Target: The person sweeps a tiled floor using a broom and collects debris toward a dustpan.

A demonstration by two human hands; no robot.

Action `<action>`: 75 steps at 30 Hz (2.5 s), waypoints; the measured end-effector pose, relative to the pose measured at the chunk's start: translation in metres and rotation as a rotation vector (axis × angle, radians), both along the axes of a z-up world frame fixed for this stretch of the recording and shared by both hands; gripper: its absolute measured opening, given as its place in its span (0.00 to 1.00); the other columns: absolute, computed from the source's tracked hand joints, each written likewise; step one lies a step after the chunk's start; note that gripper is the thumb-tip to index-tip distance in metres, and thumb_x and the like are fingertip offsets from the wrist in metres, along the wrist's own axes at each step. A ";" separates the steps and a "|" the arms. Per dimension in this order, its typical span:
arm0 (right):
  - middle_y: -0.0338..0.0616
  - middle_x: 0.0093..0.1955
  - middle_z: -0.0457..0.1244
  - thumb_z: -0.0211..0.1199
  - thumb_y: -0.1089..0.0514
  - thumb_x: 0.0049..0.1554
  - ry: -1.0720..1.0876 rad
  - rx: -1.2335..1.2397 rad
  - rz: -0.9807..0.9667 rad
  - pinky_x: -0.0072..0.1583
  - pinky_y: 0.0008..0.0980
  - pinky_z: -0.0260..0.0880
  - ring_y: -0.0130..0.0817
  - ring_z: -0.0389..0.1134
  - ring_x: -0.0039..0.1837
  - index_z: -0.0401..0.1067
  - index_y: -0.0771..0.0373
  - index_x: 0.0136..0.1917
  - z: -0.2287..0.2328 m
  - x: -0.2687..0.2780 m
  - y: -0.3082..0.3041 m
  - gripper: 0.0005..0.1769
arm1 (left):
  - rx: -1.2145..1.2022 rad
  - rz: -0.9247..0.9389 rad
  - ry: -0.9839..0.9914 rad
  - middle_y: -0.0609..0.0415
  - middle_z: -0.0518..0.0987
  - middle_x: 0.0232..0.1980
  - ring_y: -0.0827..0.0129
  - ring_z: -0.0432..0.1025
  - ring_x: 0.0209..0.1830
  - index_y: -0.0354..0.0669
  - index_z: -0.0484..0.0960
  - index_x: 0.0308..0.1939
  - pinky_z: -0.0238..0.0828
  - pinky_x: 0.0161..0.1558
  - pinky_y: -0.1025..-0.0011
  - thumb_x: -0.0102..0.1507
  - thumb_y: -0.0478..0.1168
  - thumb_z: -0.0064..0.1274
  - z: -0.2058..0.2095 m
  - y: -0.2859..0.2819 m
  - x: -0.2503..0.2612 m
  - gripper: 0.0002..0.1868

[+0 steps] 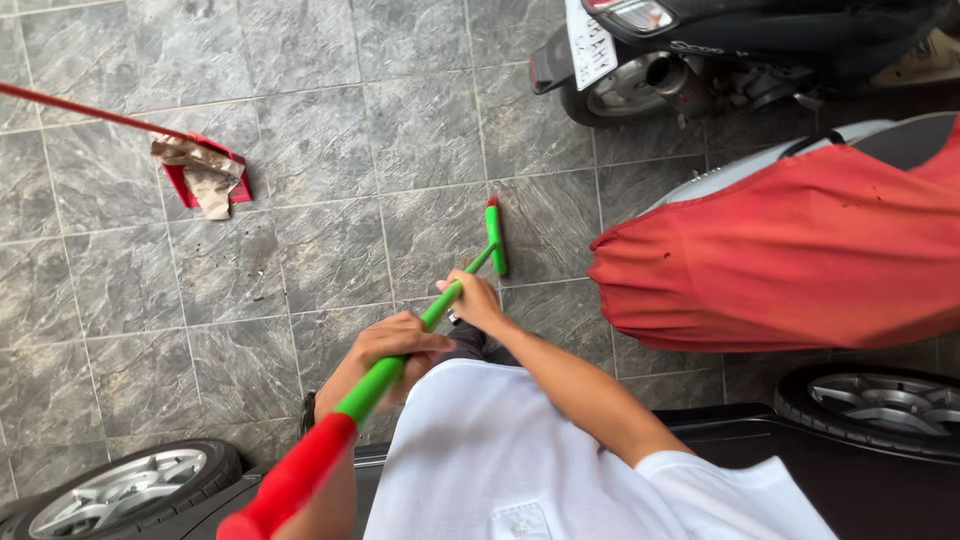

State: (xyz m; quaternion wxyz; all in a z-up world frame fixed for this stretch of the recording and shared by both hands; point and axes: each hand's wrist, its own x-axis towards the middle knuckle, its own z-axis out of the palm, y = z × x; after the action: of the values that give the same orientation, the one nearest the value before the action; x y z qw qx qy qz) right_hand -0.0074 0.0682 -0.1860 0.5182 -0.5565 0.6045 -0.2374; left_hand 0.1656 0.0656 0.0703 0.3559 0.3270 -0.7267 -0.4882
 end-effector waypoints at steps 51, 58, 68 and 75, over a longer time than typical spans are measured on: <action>0.52 0.39 0.69 0.66 0.41 0.58 0.078 0.021 0.495 0.46 0.48 0.68 0.53 0.73 0.45 0.69 0.58 0.48 -0.055 -0.086 -0.022 0.19 | -0.060 0.577 0.060 0.54 0.79 0.31 0.68 0.70 0.31 0.42 0.85 0.48 0.70 0.39 0.70 0.63 0.32 0.63 -0.019 0.084 -0.121 0.10; 0.51 0.39 0.70 0.65 0.40 0.59 0.260 0.112 0.412 0.46 0.49 0.69 0.53 0.73 0.44 0.69 0.57 0.47 -0.037 -0.132 -0.020 0.19 | 0.058 0.444 0.127 0.55 0.78 0.31 0.68 0.70 0.32 0.40 0.84 0.50 0.69 0.38 0.70 0.63 0.32 0.63 -0.019 0.097 -0.092 0.11; 0.55 0.40 0.68 0.64 0.40 0.61 0.284 0.200 0.672 0.48 0.48 0.70 0.55 0.72 0.45 0.69 0.60 0.43 -0.131 -0.119 0.011 0.21 | 0.149 0.347 0.188 0.51 0.78 0.30 0.65 0.70 0.32 0.39 0.88 0.41 0.69 0.40 0.67 0.56 0.22 0.57 -0.061 0.097 -0.077 0.13; 0.55 0.37 0.67 0.65 0.47 0.63 0.018 0.106 0.434 0.45 0.44 0.70 0.53 0.69 0.42 0.68 0.61 0.45 -0.110 -0.021 0.039 0.16 | 0.094 0.373 0.035 0.51 0.79 0.29 0.64 0.73 0.32 0.38 0.86 0.36 0.70 0.40 0.68 0.51 0.21 0.54 -0.022 0.103 -0.033 0.14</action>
State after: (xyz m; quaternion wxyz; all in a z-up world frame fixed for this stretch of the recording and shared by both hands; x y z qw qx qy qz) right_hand -0.0282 0.1067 -0.2963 0.5804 -0.6476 0.4867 -0.0833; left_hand 0.1324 0.1681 0.0487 0.4372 0.4636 -0.6236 -0.4529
